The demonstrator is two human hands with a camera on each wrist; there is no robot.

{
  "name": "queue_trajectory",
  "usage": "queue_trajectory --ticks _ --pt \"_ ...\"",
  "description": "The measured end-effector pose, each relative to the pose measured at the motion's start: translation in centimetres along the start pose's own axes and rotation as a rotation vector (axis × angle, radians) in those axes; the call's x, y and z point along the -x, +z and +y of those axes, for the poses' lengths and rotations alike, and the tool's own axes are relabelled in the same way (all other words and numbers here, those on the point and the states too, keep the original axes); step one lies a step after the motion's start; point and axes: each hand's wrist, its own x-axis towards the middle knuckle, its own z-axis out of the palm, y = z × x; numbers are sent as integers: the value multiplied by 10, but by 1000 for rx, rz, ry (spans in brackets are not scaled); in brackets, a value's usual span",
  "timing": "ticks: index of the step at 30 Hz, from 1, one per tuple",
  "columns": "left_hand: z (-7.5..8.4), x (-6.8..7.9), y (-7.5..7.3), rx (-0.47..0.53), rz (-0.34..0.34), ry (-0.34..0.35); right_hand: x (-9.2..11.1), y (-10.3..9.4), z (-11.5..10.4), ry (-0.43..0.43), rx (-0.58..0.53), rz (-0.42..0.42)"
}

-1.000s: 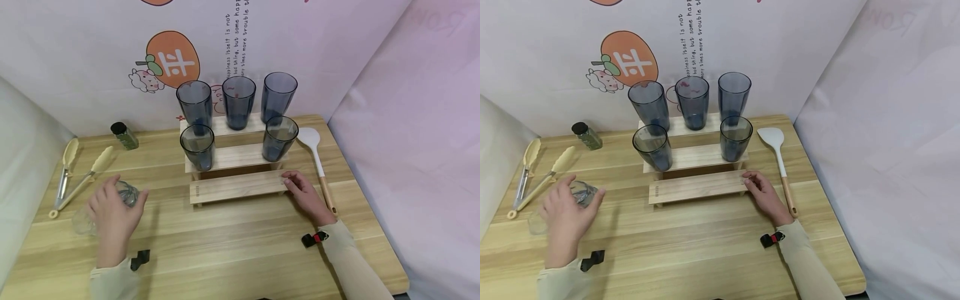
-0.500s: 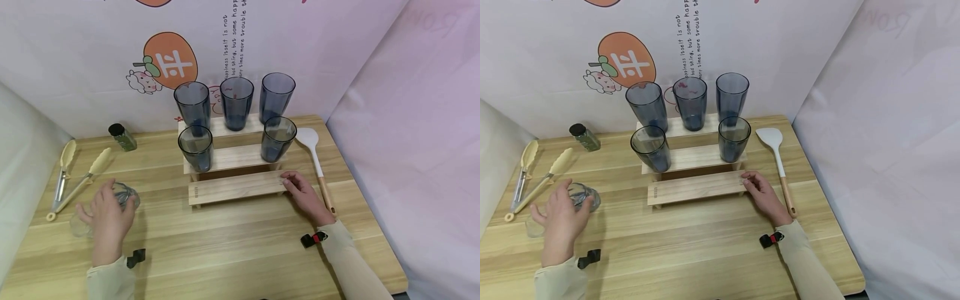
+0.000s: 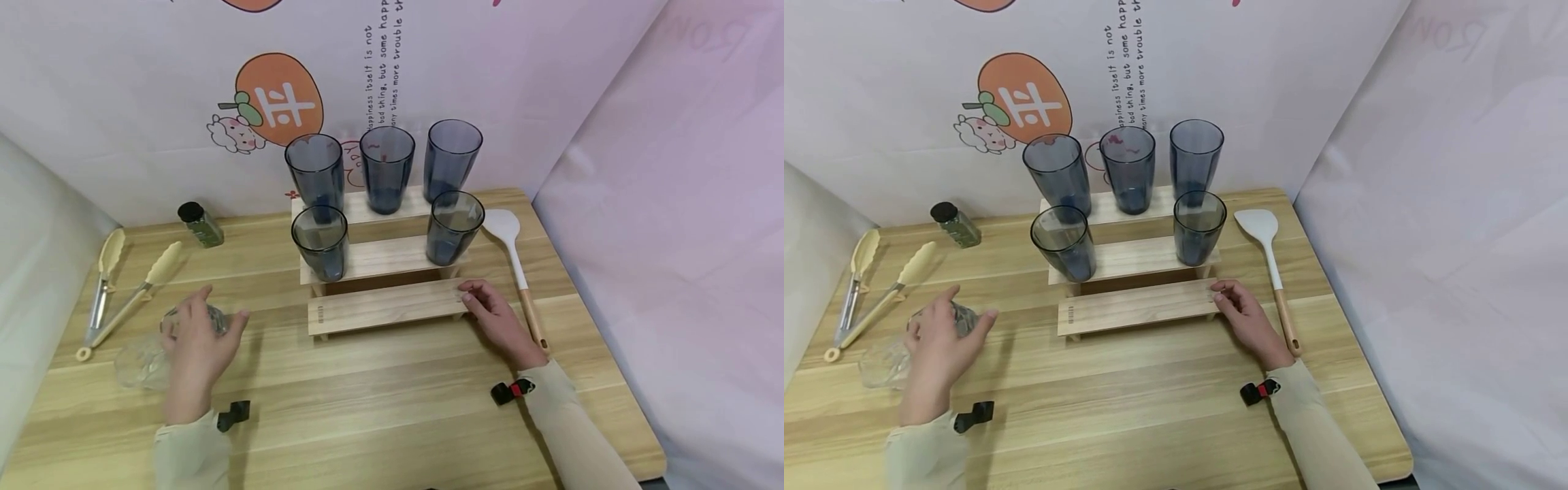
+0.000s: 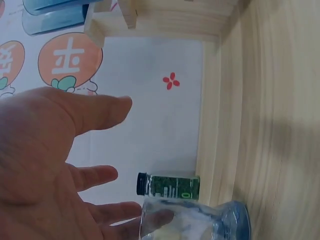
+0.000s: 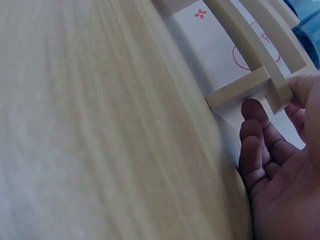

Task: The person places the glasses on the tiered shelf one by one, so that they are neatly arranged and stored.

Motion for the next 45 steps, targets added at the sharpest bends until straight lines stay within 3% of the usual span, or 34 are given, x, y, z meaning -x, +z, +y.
queue_trajectory --ticks 4,9,13,15,18,21,24,28,34,45 --pt "3 0 4 16 -24 43 0 0 1 4 2 1" --pt "6 -1 14 79 -52 167 0 0 2 3 -3 2" --pt "8 -5 25 139 67 235 -1 0 2 -2 -8 -5" --pt "8 -9 31 164 164 193 -1 0 2 -3 -8 -3" --pt "6 -16 39 194 250 44 -1 0 2 -6 -6 0" --pt "3 -22 44 200 252 -112 -1 1 3 -17 -5 -1" --pt "-2 -26 47 211 236 -194 -2 2 3 -21 -6 -8" --pt "-8 -29 49 282 211 -223 -3 2 3 -16 -8 -13" --pt "-10 -28 49 401 177 -192 -1 1 2 -9 -3 -6" --pt "-7 -24 73 664 311 -300 -1 0 5 19 -18 4"
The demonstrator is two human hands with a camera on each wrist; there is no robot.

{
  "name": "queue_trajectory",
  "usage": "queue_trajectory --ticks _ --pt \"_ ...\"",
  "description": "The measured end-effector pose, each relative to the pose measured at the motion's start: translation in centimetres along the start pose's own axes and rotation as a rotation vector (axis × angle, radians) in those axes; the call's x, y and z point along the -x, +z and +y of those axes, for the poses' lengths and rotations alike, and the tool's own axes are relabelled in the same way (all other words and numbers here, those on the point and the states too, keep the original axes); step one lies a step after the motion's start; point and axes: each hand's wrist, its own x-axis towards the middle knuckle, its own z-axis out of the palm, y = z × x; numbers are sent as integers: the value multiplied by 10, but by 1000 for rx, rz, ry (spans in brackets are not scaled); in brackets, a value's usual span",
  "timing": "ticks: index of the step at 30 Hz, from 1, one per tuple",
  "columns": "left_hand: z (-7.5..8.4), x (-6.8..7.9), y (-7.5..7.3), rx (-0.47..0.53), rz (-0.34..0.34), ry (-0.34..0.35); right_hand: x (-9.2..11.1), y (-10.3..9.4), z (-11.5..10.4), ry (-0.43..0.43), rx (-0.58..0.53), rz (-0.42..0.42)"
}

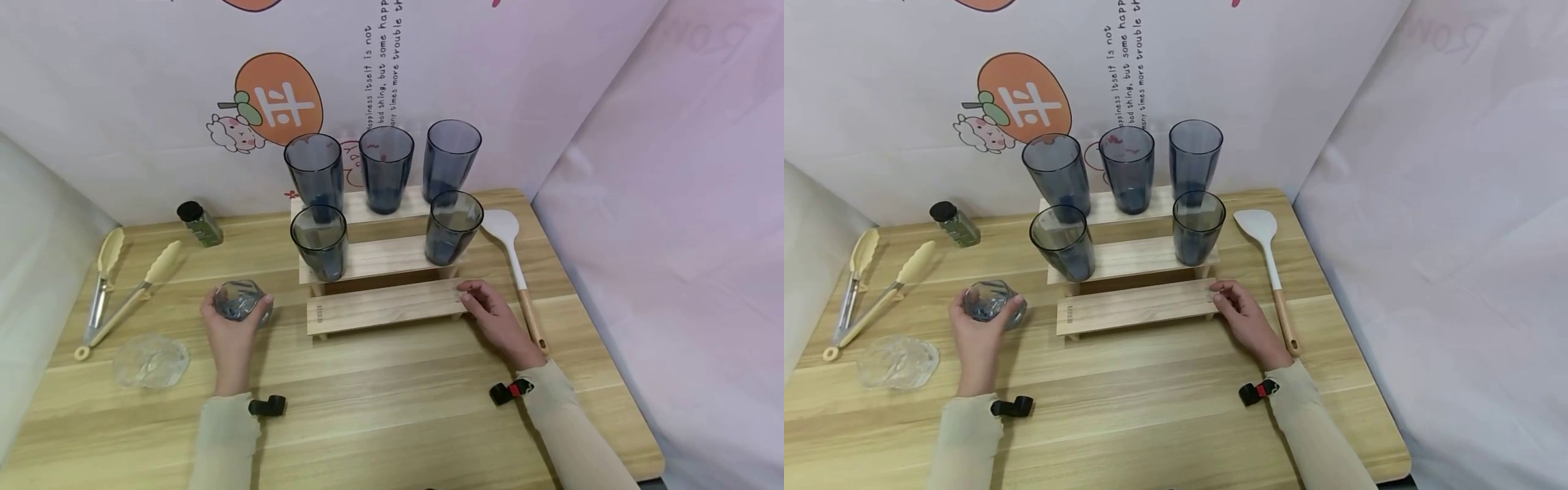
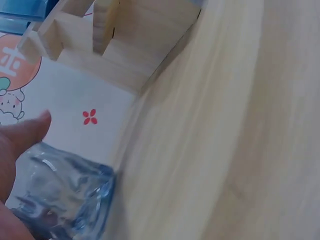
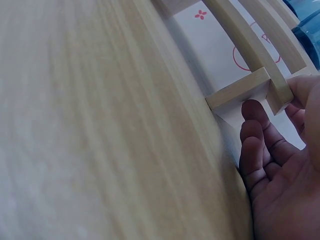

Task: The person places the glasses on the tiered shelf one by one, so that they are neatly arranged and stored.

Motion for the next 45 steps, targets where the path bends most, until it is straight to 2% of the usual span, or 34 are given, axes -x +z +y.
queue_trajectory --ticks 5,9,14,17,21,24,27,31,34,36,38,41,45 --pt "1 2 4 57 39 -35 0 -1 -1 0 -7 -1" --pt "-2 1 3 52 16 2 0 -1 -1 -3 -17 -1" --pt "-4 6 0 48 -74 65 1 -2 -1 -15 -6 -1" --pt "3 17 -2 77 -118 64 2 -1 0 -17 -6 -5" --pt "23 36 -4 143 -189 121 2 -1 0 -26 -13 -8" --pt "41 53 -2 196 -286 202 1 -1 0 -29 -19 -9" --pt "57 68 6 236 -398 260 1 -1 -1 -32 -29 -9" --pt "69 83 33 257 -533 306 1 -3 0 -35 -41 -3" --pt "72 91 64 280 -625 322 2 -5 0 -44 -50 -7" --pt "74 97 88 260 -656 314 2 -5 0 -46 -56 -7" --pt "78 102 113 228 -674 313 3 -6 0 -49 -61 -5" --pt "82 111 147 136 -659 315 3 -6 0 -52 -66 -7" --pt "84 125 178 91 -614 323 3 -5 -3 -52 -35 -18"
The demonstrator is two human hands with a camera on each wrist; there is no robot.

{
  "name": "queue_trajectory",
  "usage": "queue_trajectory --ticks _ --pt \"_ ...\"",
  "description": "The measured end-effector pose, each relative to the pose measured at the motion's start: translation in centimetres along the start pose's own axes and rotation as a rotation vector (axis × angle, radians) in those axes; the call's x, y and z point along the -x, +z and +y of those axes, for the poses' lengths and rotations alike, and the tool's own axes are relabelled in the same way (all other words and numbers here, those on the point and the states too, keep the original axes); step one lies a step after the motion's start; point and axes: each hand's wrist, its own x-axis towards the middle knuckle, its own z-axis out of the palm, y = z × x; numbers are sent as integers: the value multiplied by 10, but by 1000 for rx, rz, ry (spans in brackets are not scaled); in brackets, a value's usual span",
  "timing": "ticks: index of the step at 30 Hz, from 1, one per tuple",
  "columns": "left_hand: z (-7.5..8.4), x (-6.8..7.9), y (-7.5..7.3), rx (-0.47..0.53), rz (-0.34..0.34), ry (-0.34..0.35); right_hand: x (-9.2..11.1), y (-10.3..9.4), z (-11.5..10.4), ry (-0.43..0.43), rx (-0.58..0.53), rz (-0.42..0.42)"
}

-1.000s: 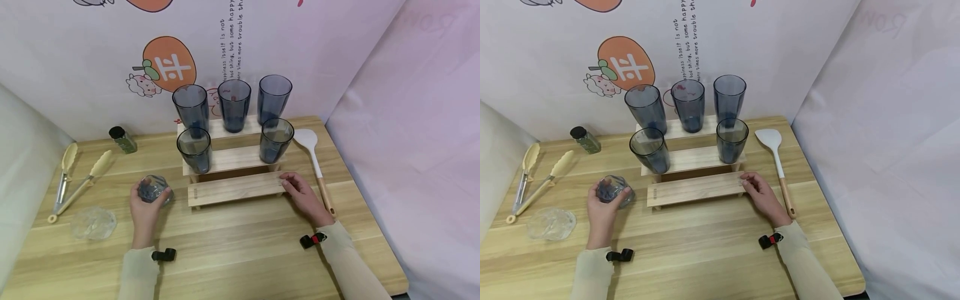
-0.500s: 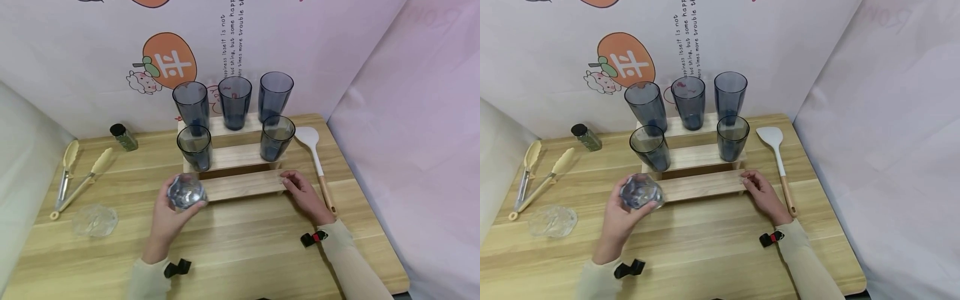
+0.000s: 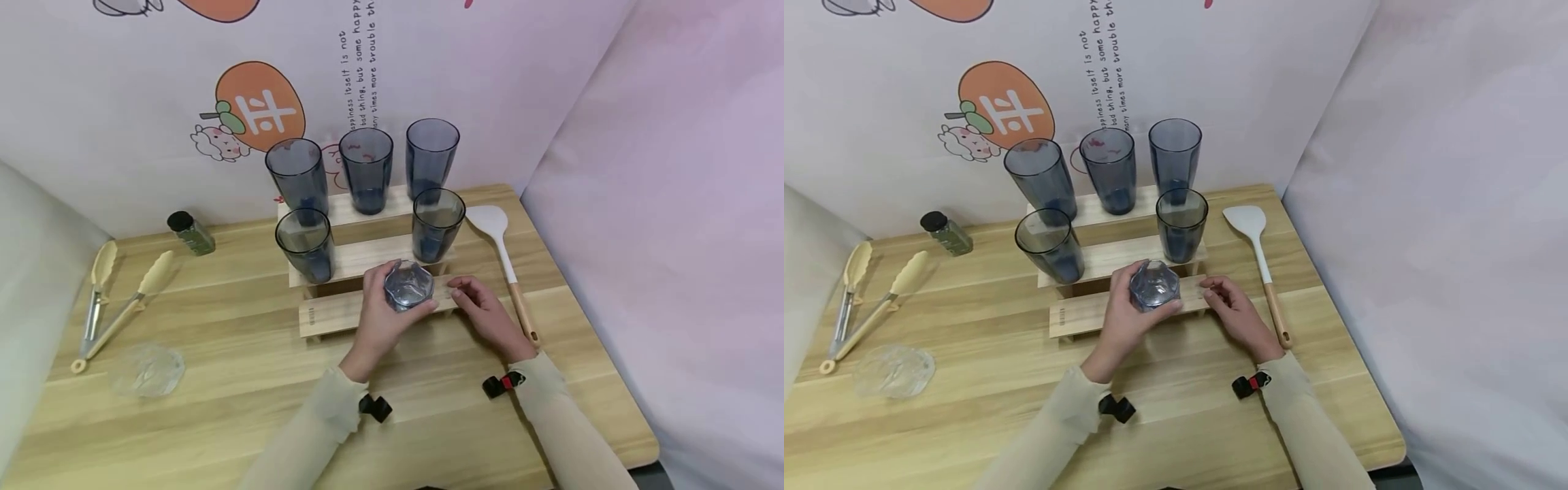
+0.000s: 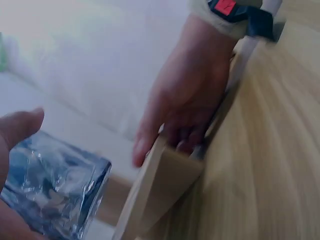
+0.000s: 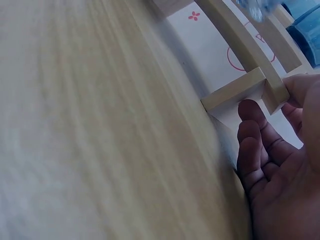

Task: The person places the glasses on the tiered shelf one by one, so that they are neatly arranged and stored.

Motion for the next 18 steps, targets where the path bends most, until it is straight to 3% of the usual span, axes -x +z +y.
queue_trajectory --ticks 7,13,18 --pt "-2 2 26 1 38 3 1 2 -1 9 17 3" --pt "-6 3 37 -13 58 24 1 3 16 6 -2 11" --pt "-11 6 42 -21 57 26 2 4 15 -14 5 7"
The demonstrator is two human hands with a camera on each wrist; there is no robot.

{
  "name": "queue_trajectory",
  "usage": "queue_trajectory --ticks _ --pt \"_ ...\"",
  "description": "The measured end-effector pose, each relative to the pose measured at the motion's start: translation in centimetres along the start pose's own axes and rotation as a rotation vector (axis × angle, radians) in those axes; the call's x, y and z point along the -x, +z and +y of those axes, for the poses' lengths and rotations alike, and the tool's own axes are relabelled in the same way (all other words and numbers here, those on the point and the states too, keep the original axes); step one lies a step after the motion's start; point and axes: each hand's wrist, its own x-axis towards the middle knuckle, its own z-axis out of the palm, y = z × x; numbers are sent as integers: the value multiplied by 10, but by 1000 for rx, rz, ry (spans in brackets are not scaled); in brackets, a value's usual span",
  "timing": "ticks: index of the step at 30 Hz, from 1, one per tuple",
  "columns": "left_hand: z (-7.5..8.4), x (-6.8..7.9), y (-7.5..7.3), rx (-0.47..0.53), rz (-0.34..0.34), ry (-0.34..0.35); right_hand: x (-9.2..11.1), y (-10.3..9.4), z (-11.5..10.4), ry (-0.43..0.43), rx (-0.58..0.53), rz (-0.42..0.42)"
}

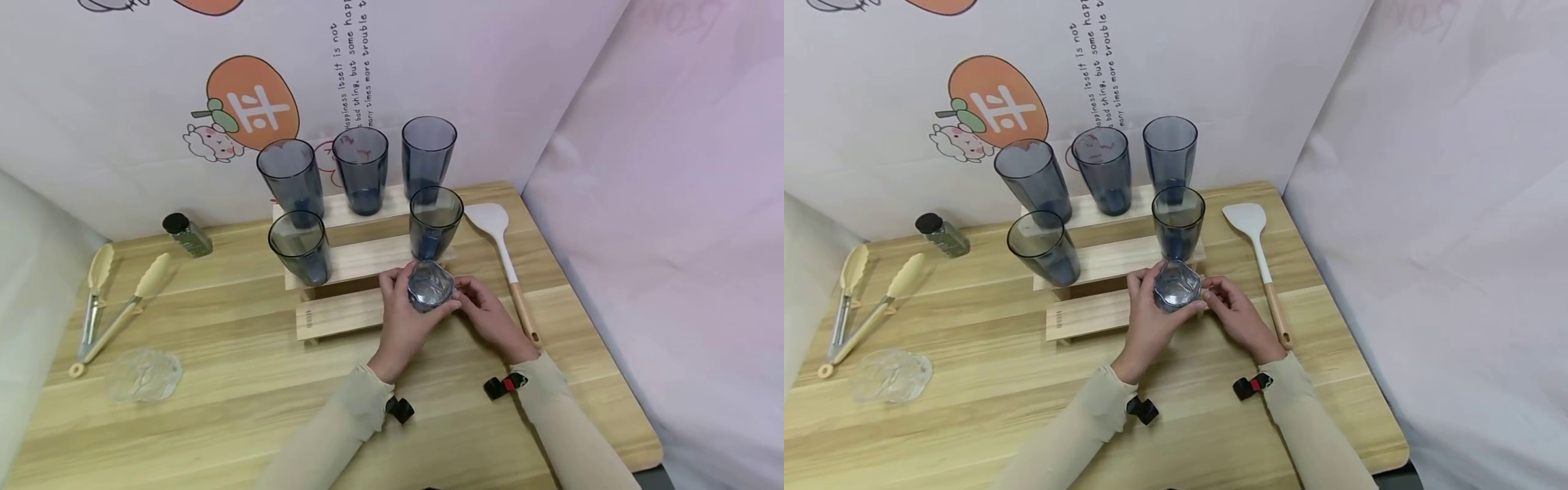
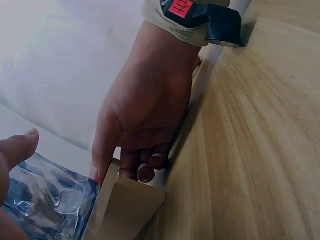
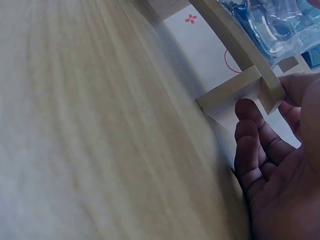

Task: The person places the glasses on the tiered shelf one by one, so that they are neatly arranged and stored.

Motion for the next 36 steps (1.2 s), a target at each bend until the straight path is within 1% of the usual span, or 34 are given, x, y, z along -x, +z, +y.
queue_trajectory --ticks 2,5,7,11,14,17,19,22,24,26,27,28,30,31,33,36 --pt "0 -2 2 -4 5 0 -3 -3 -4 3 1 -10" --pt "0 -6 5 -19 19 3 -11 -7 11 15 -8 -15" --pt "-1 -7 6 -36 29 27 -14 -9 22 19 -15 -15" --pt "-5 -6 4 -69 39 83 -13 -8 28 8 -21 -5" --pt "-7 -1 -2 -63 12 105 -12 -8 29 0 -36 0" --pt "-8 8 -17 -40 -36 113 -12 -7 30 -3 -48 -4" --pt "-8 17 -34 -30 -59 114 -12 -6 30 2 -55 -7" --pt "-13 30 -68 -43 -48 153 -12 -6 31 12 -51 -5" --pt "-19 40 -95 -73 -10 185 -13 -6 31 16 -46 -1" --pt "-25 50 -125 -127 51 231 -13 -7 31 15 -46 2" --pt "-28 55 -140 -163 84 241 -13 -7 31 12 -45 3" --pt "-31 59 -156 -204 126 261 -14 -7 31 9 -44 3" --pt "-34 68 -187 -307 234 273 -15 -7 31 2 -43 2" --pt "-36 71 -202 -371 298 285 -15 -7 31 1 -44 2" --pt "-39 77 -231 -483 435 272 -15 -6 31 -5 -39 4" --pt "-46 83 -269 -608 654 251 -16 -5 31 -8 -32 2"
